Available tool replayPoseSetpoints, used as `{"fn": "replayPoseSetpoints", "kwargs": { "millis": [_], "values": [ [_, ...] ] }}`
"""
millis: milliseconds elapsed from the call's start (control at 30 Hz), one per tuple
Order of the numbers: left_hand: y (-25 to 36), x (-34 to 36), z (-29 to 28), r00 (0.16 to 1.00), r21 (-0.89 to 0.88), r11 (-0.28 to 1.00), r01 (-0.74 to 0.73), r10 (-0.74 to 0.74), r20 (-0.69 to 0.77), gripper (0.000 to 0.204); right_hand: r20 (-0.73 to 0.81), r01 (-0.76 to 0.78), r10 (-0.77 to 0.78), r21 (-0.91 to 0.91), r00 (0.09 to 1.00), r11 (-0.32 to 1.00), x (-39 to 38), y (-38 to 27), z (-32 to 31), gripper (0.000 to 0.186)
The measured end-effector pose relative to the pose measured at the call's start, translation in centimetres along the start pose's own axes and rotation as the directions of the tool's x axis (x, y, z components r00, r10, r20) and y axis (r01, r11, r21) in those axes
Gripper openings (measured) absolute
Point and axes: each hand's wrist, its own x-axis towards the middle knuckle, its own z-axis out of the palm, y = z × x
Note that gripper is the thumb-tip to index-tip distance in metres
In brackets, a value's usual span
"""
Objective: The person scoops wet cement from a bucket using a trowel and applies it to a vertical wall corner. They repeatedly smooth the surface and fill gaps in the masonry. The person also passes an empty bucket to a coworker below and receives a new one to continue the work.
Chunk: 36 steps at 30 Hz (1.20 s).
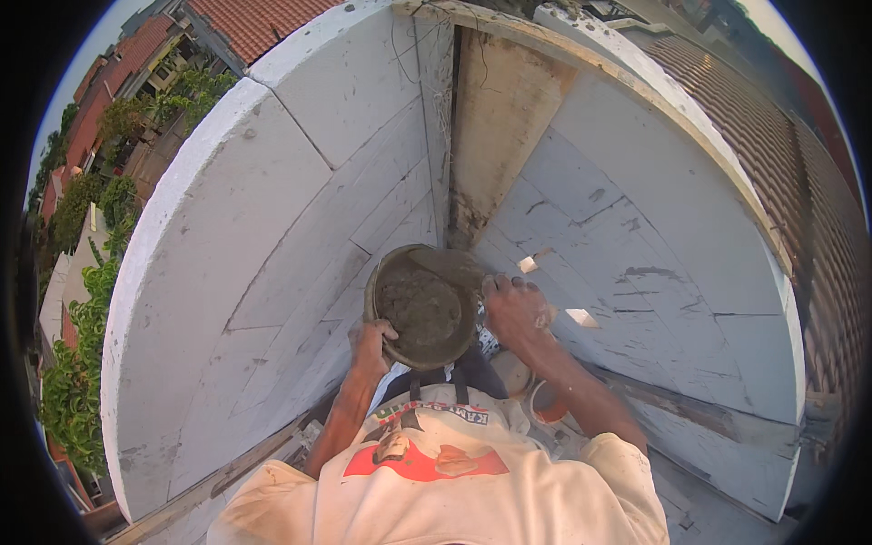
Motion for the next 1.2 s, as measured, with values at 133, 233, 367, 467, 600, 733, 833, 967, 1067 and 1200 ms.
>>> {"fn": "replayPoseSetpoints", "kwargs": {
  "millis": [133, 233, 367, 467, 600, 733, 833, 967, 1067, 1200],
  "values": [
    [0.5, 0.6, 2.0, 0.978, 0.174, 0.964, -0.199, 0.185, 0.094, 0.022, 0.131, 0.021, -0.013, -0.054, 0.991, 0.998, 1.1, 0.2, 8.1, 0.024],
    [3.6, -2.2, 6.6, 0.979, 0.178, 0.966, -0.189, 0.171, 0.112, 0.021, 0.348, -0.082, 0.038, 0.112, 0.937, 0.99, 2.4, 1.3, 8.5, 0.021],
    [4.5, -2.4, 8.2, 0.99, 0.213, 0.967, -0.141, 0.135, 0.044, 0.027, 0.347, -0.111, -0.047, 0.422, 0.937, 0.9, 2.0, 4.0, 8.7, 0.027],
    [5.2, -3.0, 9.8, 0.991, 0.191, 0.972, -0.135, 0.136, 0.006, 0.025, 0.442, -0.25, -0.095, 0.657, 0.892, 0.711, 1.8, 3.7, 9.3, 0.029],
    [4.6, -3.3, 9.7, 0.988, 0.04, 0.988, -0.15, 0.151, -0.017, 0.031, 0.355, -0.161, -0.185, 0.75, 0.916, 0.642, 2.4, 2.4, 7.6, 0.029],
    [3.5, -3.0, 8.8, 0.99, -0.04, 0.99, -0.138, 0.138, -0.01, 0.036, 0.378, -0.121, -0.235, 0.715, 0.896, 0.689, 3.1, 4.0, 6.4, 0.031],
    [4.2, -4.3, 9.8, 0.995, -0.104, 0.99, -0.098, 0.096, -0.023, 0.034, 0.367, -0.096, -0.253, 0.712, 0.895, 0.696, 3.3, 5.2, 4.3, 0.033],
    [5.5, -6.3, 10.8, 0.999, -0.238, 0.97, -0.043, 0.049, 0.021, 0.03, 0.354, -0.083, -0.273, 0.732, 0.894, 0.676, 3.4, 6.8, 1.1, 0.036],
    [6.1, -7.8, 11.1, 0.999, -0.333, 0.943, -0.015, 0.025, 0.025, 0.023, 0.381, -0.067, -0.268, 0.674, 0.885, 0.736, 3.8, 7.0, -3.8, 0.04],
    [3.4, -5.3, 8.3, 0.999, -0.331, 0.943, 0.02, -0.005, 0.048, 0.016, 0.457, -0.148, -0.213, 0.634, 0.864, 0.759, 4.1, 7.7, -11.6, 0.034]
  ]
}}
